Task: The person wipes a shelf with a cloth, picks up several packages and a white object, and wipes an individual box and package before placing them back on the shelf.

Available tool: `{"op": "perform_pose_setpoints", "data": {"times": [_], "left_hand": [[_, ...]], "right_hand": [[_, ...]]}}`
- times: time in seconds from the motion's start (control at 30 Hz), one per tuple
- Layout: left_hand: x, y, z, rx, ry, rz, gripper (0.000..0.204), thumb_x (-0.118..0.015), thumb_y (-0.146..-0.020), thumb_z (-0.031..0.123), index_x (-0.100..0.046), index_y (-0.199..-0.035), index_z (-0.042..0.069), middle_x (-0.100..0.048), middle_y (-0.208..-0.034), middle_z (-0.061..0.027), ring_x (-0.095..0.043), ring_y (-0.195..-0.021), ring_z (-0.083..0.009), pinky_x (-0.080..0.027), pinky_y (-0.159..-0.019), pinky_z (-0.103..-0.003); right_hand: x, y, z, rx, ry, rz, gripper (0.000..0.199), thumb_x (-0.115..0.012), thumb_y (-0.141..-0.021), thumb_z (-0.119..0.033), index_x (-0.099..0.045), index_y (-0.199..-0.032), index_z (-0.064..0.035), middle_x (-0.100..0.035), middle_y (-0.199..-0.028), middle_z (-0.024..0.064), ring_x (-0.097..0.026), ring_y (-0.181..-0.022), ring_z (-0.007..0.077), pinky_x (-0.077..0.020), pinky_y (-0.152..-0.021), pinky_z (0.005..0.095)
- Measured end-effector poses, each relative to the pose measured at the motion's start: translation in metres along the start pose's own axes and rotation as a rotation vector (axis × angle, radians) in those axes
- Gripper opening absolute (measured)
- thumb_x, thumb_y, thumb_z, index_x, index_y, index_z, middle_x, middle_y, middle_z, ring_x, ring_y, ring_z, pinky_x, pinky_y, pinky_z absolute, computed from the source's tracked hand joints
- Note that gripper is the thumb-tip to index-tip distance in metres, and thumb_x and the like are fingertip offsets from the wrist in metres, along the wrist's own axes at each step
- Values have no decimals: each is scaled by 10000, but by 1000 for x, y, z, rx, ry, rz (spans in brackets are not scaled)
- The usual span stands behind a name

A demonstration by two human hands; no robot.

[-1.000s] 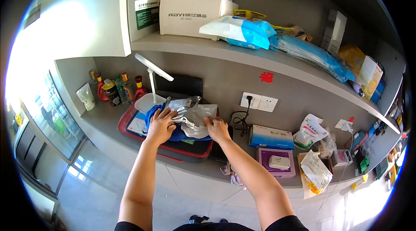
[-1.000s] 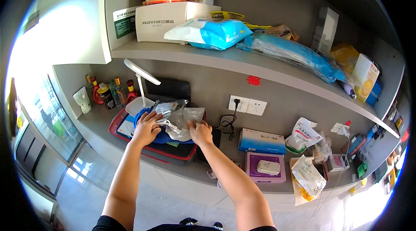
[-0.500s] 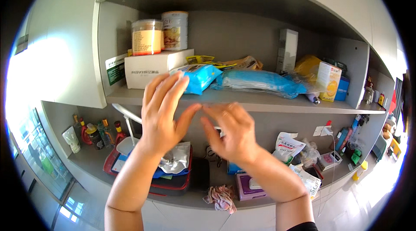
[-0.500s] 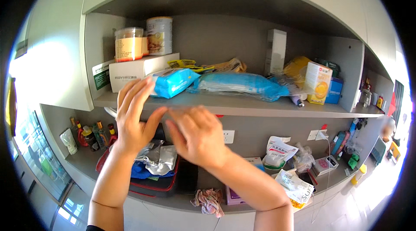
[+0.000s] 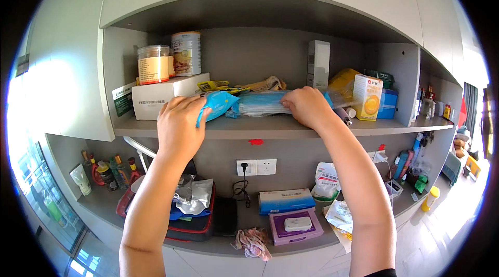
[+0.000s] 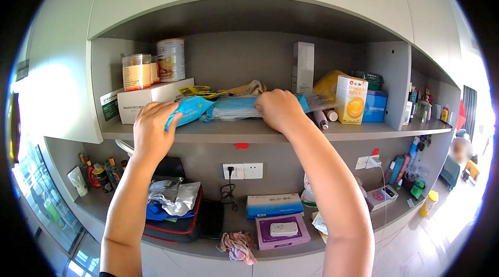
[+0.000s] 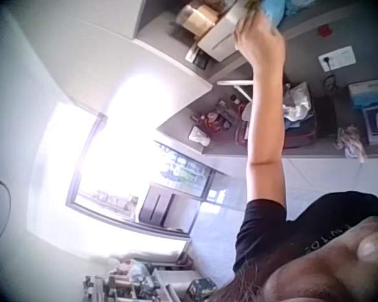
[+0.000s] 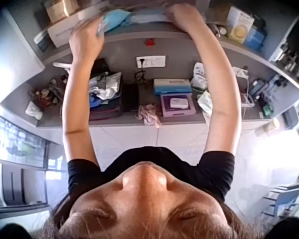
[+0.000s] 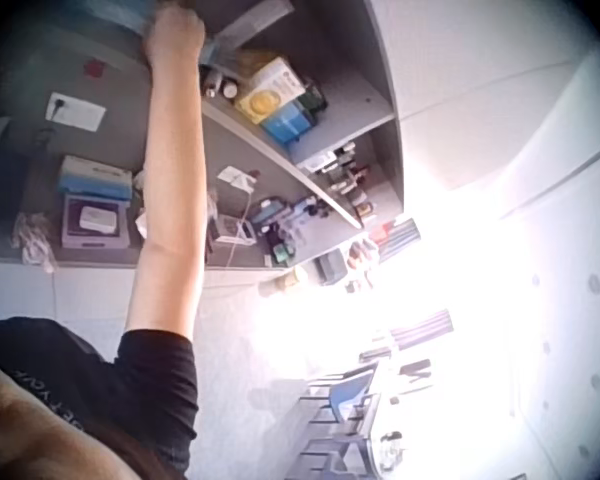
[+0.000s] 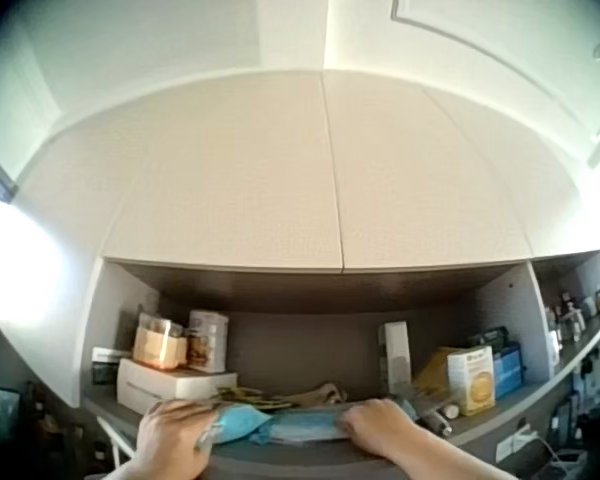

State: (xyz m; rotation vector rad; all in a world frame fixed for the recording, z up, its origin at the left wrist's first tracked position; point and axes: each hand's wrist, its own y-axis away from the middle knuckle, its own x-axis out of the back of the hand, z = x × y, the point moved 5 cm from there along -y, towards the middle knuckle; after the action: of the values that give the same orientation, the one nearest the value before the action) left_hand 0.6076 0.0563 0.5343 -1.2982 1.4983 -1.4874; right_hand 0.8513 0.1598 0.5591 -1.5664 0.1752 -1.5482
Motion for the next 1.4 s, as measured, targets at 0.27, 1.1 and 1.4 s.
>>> {"op": "perform_pose_setpoints", "data": {"times": [0.27,1.1,1.4], "left_hand": [[36,31,3,161,141,333,183,-631,-857,92,-670,-1014,7,-682,-1008,-130,-642,-950,-283,-487,-847,-369],[66,135,76,105,230,472,213,-563,-892,63,-622,-1047,-70,-653,-1044,-209,-623,-983,-382,-477,-853,-464],[86,286,7,919,429,401,202,-548,-935,112,-661,-990,-45,-692,-988,-150,-633,-816,-151,-491,-754,-273]], "right_hand": [[48,25,-27,274,-116,577,200,-549,-758,35,-570,-937,-53,-650,-863,120,-623,-868,315,-490,-811,422],[-48,111,-105,-679,-2149,597,356,-657,-826,-146,-470,-1125,-92,-568,-951,38,-571,-779,141,-457,-595,267],[-135,258,-213,-759,-1903,792,561,-561,-824,15,-322,-1324,-76,-483,-1181,70,-502,-1024,172,-446,-842,314]]}}
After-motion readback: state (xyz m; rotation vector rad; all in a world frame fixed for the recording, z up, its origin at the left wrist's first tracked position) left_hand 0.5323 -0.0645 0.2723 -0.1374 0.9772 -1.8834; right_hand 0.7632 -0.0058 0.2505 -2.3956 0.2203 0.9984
